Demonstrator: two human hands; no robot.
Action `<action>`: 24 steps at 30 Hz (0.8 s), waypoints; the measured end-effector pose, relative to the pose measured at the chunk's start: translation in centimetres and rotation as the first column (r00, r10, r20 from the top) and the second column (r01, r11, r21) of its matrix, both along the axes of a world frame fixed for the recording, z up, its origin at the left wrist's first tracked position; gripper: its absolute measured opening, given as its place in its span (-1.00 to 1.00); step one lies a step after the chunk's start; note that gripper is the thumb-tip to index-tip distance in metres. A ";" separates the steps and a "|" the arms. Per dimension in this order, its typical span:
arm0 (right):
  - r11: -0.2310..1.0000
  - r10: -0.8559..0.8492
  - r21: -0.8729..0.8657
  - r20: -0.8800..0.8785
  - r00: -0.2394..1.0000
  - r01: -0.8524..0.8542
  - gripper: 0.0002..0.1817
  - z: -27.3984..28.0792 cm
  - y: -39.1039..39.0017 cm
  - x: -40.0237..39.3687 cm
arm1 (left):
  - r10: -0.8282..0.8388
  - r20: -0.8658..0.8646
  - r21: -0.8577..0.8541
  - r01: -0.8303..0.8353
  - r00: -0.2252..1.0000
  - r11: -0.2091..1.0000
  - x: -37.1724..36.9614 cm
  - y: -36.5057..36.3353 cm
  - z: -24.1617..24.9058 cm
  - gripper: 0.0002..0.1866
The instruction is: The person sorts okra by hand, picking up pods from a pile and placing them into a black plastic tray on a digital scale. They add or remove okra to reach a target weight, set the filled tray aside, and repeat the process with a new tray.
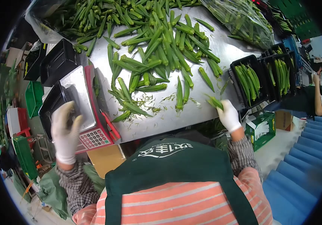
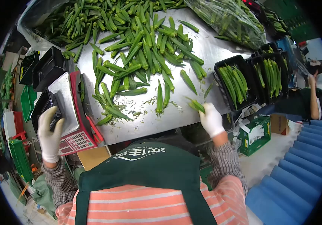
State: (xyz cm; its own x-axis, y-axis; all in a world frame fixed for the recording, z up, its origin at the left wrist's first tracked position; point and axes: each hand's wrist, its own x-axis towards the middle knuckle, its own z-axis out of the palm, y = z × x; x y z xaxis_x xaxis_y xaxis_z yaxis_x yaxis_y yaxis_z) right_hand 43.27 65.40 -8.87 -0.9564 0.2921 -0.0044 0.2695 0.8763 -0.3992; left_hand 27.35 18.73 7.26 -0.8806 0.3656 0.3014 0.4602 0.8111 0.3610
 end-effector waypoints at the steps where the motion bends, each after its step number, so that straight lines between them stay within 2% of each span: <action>1: 1.000 -0.007 -0.001 0.031 1.000 0.007 -0.85 1.2 0.7 1.5 | -0.044 0.063 0.065 0.039 0.997 0.997 -0.1 2.1 -1.0 -0.61; 3: 0.997 -0.019 0.077 0.323 0.946 -0.007 -0.86 3.5 3.0 4.4 | -0.152 0.294 0.256 0.075 0.944 0.964 -0.1 7.9 -4.4 -0.71; 4: 1.000 -0.020 -0.007 0.212 0.977 0.022 -0.85 4.6 2.9 4.3 | -0.218 0.362 0.297 0.109 0.906 0.948 0.0 11.4 -5.8 -0.77; 5: 0.995 -0.029 -0.093 0.098 0.995 0.038 -0.85 5.7 2.4 3.7 | -0.319 0.228 0.277 0.252 0.920 0.927 0.1 14.3 -8.9 -0.74; 6: 0.983 -0.044 -0.180 -0.016 0.999 0.040 -0.84 6.3 1.7 2.8 | -0.317 0.395 0.232 0.240 0.862 0.943 0.3 17.4 -11.1 -0.68; 7: 0.972 -0.039 -0.232 -0.091 0.995 0.017 -0.81 6.4 0.9 1.1 | -0.279 0.482 0.134 0.245 0.831 0.960 0.8 20.5 -11.3 -0.52; 8: 0.974 -0.013 -0.226 -0.129 0.992 -0.016 -0.81 5.8 0.5 -1.0 | -0.285 0.482 0.003 0.324 0.828 0.946 0.6 23.1 -13.1 -0.34; 9: 0.991 0.011 -0.128 -0.133 0.991 -0.029 -0.80 4.4 0.4 -3.1 | -0.233 0.534 -0.119 0.346 0.813 0.931 0.5 25.3 -13.9 -0.17; 11: 1.000 0.028 0.000 -0.116 0.993 -0.028 -0.78 1.8 -0.2 -7.6 | -0.202 0.492 -0.200 0.336 0.847 0.920 1.0 27.8 -14.3 -0.01; 13: 0.988 0.030 0.152 -0.013 0.999 -0.028 -0.78 0.1 -0.8 -10.7 | -0.142 0.512 -0.337 0.351 0.847 0.874 1.0 28.9 -14.9 -0.19; 16: 0.964 0.074 0.249 0.110 0.991 -0.099 -0.76 -0.9 -0.8 -12.3 | -0.099 0.430 -0.310 0.250 0.897 0.917 1.3 28.6 -16.5 -0.34; 19: 0.992 0.103 0.076 -0.043 0.994 -0.099 -0.77 -1.2 1.0 -10.7 | -0.164 0.330 -0.115 0.213 0.929 0.970 1.9 25.6 -15.7 -0.46; 20: 0.993 0.026 -0.113 -0.114 0.993 -0.039 -0.79 -0.9 1.0 -10.0 | -0.163 0.419 -0.075 0.213 0.893 0.974 1.7 24.3 -14.4 -0.44; 21: 0.979 0.020 -0.196 -0.131 0.991 -0.046 -0.79 -0.2 0.9 -10.8 | -0.192 0.308 0.038 0.189 0.932 0.981 1.2 23.0 -14.2 -0.52; 23: 0.931 0.000 -0.360 -0.142 0.990 -0.052 -0.79 1.0 -0.2 -11.7 | -0.161 0.095 0.119 0.149 0.982 0.982 -1.8 21.4 -13.1 -0.65; 24: 0.928 0.059 -0.351 -0.185 0.981 -0.122 -0.77 1.4 -1.1 -13.2 | -0.134 0.025 0.070 0.132 0.991 0.989 -3.8 21.0 -13.0 -0.66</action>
State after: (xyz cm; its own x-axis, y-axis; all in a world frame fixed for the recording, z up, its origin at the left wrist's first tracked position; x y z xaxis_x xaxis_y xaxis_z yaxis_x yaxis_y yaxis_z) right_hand 30.09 64.34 -7.46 -0.9745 0.2131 0.0705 0.0970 0.6830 -0.7239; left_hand 23.56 39.68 -5.72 -0.8344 0.4598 0.3039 0.5508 0.7163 0.4285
